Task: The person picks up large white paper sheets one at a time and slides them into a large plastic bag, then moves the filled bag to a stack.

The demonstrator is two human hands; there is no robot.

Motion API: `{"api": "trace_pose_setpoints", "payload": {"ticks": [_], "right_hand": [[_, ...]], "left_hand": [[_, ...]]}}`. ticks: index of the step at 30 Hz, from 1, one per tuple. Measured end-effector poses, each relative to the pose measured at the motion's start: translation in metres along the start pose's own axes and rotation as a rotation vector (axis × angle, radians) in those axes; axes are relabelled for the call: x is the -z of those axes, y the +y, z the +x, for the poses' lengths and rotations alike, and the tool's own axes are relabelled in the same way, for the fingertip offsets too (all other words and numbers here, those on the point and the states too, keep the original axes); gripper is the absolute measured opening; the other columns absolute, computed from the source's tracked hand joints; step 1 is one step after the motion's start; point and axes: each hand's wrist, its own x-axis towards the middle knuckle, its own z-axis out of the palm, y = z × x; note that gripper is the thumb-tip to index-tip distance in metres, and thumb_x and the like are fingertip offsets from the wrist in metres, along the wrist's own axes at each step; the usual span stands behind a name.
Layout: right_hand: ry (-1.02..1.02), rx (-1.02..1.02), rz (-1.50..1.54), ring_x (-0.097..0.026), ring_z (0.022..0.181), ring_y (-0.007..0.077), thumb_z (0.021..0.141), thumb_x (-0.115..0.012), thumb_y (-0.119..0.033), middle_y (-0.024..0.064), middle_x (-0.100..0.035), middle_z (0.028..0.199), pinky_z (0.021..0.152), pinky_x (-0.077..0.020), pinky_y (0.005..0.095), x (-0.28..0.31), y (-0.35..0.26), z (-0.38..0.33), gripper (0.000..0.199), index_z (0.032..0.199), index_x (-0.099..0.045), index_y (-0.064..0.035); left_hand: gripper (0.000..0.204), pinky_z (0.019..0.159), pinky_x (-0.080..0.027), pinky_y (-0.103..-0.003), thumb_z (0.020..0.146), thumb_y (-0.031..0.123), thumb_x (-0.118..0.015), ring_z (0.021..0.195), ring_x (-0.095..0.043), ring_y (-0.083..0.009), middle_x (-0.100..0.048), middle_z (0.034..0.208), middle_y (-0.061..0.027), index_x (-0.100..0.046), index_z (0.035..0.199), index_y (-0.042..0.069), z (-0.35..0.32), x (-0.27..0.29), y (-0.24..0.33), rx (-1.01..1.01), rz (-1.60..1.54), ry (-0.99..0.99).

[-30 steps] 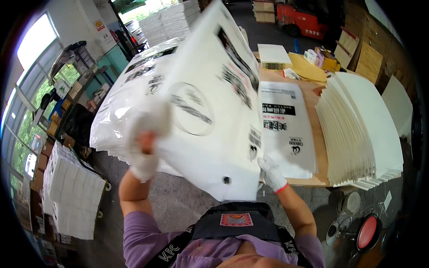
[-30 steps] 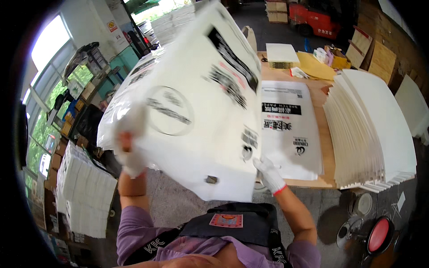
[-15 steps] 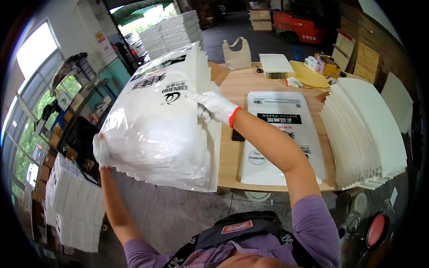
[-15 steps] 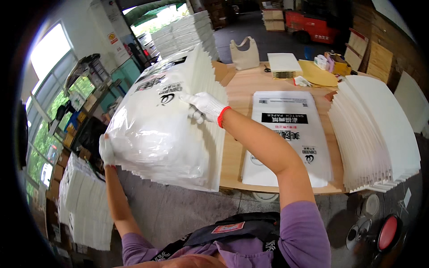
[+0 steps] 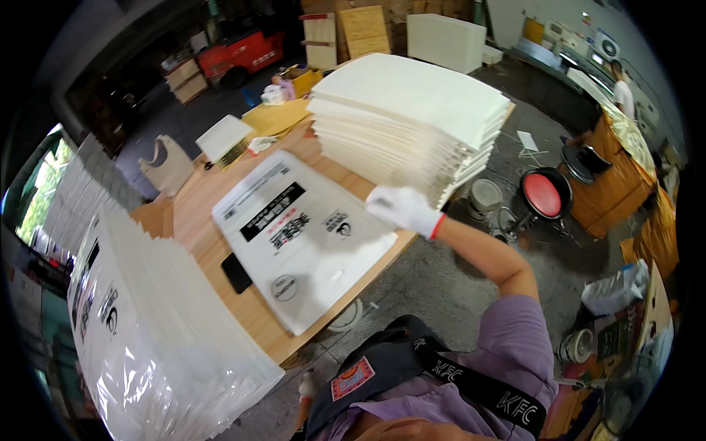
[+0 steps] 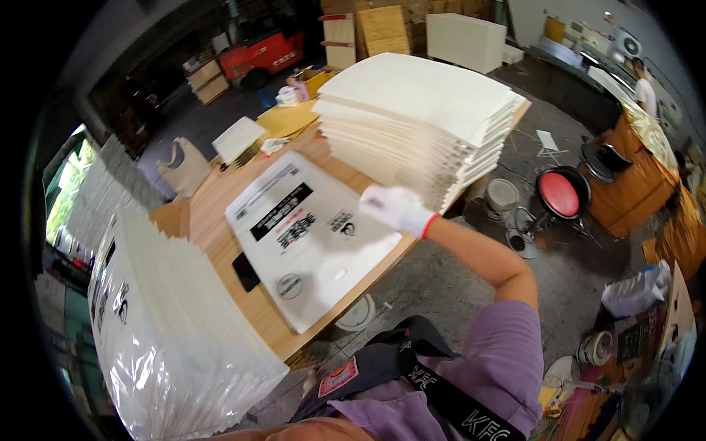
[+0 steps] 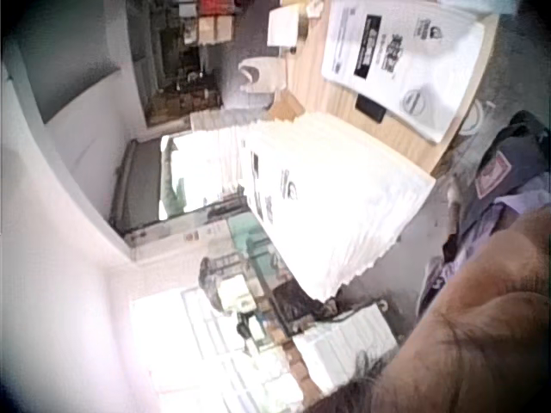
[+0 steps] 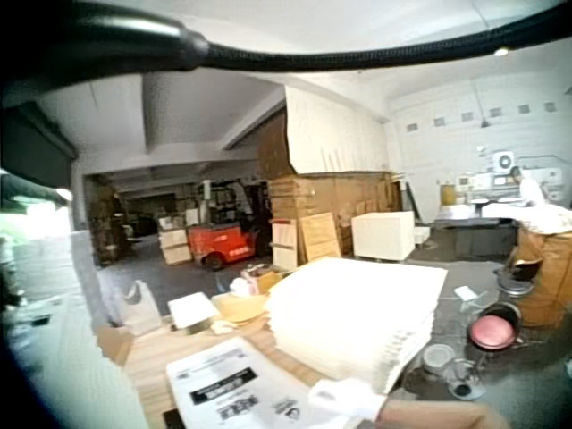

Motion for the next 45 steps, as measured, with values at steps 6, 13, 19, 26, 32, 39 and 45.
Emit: {"api": "trace_pose_setpoints", "payload": {"ticks": [6,13,19,26,32,39,45], "right_hand": [[0.501,-0.079,-0.703,-0.056,0.108,0.0259,0.081,-0.063,-0.038,0.0073,-0.063,0.109,0.091,-0.0442,0.0406,0.142,0.080,-0.038,0.035,0.106,-0.063,-0.0132],[0.122,0.012,-0.683,-0.058,0.107,0.0220,0.088,-0.055,-0.038,0.0050,-0.064,0.111,0.090,-0.0464,0.0374,0.187,0.115,-0.025,0.031,0.106,-0.063,-0.0148],[0.266,0.151,-0.936,-0.067,0.082,0.0256,0.086,-0.052,-0.025,0.0065,-0.068,0.087,0.064,-0.0531,0.0356,0.206,0.136,-0.001,0.017,0.087,-0.061,-0.0094],[0.093,0.678,-0.962,-0.064,0.060,0.0246,0.079,-0.061,-0.033,0.0085,-0.060,0.062,0.056,-0.0516,0.0394,0.136,-0.042,-0.026,0.026,0.070,-0.057,-0.0095],[0.194,0.123,-0.477,-0.066,0.087,0.0281,0.088,-0.062,-0.036,0.0121,-0.066,0.102,0.078,-0.0528,0.0382,0.181,0.010,-0.056,0.047,0.127,-0.054,-0.0120],[-0.015,-0.253,1.351,-0.048,0.123,0.0171,0.091,-0.053,-0.011,0.0090,-0.053,0.134,0.103,-0.0369,0.0290,0.082,0.083,-0.069,0.049,0.138,-0.043,0.0016],[0.003,-0.191,0.797,-0.053,0.120,0.0217,0.088,-0.062,-0.026,0.0154,-0.056,0.131,0.100,-0.0415,0.0323,-0.060,0.074,-0.062,0.048,0.128,-0.055,-0.0003]], "left_hand": [[0.035,0.082,-0.047,-0.031,0.096,0.034,-0.051,0.092,-0.062,-0.0192,-0.067,0.098,-0.0094,-0.062,0.110,0.003,0.050,0.040,0.257,-0.384,-0.282,-0.152],[0.034,0.088,-0.048,-0.029,0.098,0.027,-0.051,0.101,-0.060,-0.0146,-0.065,0.107,-0.0078,-0.059,0.117,0.000,0.087,0.063,0.397,-0.725,-0.547,-0.381],[0.039,0.083,-0.050,-0.030,0.100,0.030,-0.047,0.095,-0.061,-0.0167,-0.060,0.121,-0.0110,-0.049,0.128,0.003,0.090,0.085,0.544,-0.573,-0.835,-0.672],[0.046,0.084,-0.051,-0.035,0.093,0.026,-0.052,0.102,-0.059,-0.0231,-0.055,0.123,-0.0199,-0.044,0.129,-0.001,0.116,0.133,0.612,-0.383,-1.273,-0.736],[0.029,0.073,-0.054,-0.030,0.087,0.008,-0.056,0.083,-0.066,-0.0196,-0.067,0.097,-0.0140,-0.060,0.110,-0.009,0.075,0.200,0.527,-0.355,-0.878,-0.428],[0.034,0.080,-0.052,-0.028,0.091,0.015,-0.057,0.093,-0.064,-0.0149,-0.066,0.107,-0.0102,-0.058,0.118,-0.006,0.076,0.242,0.423,-0.428,-0.697,-0.511],[0.058,0.085,-0.051,-0.037,0.083,0.013,-0.056,0.100,-0.064,-0.0263,-0.063,0.116,-0.0176,-0.041,0.136,-0.003,0.119,0.133,0.362,-0.337,-0.232,-0.431]]}}
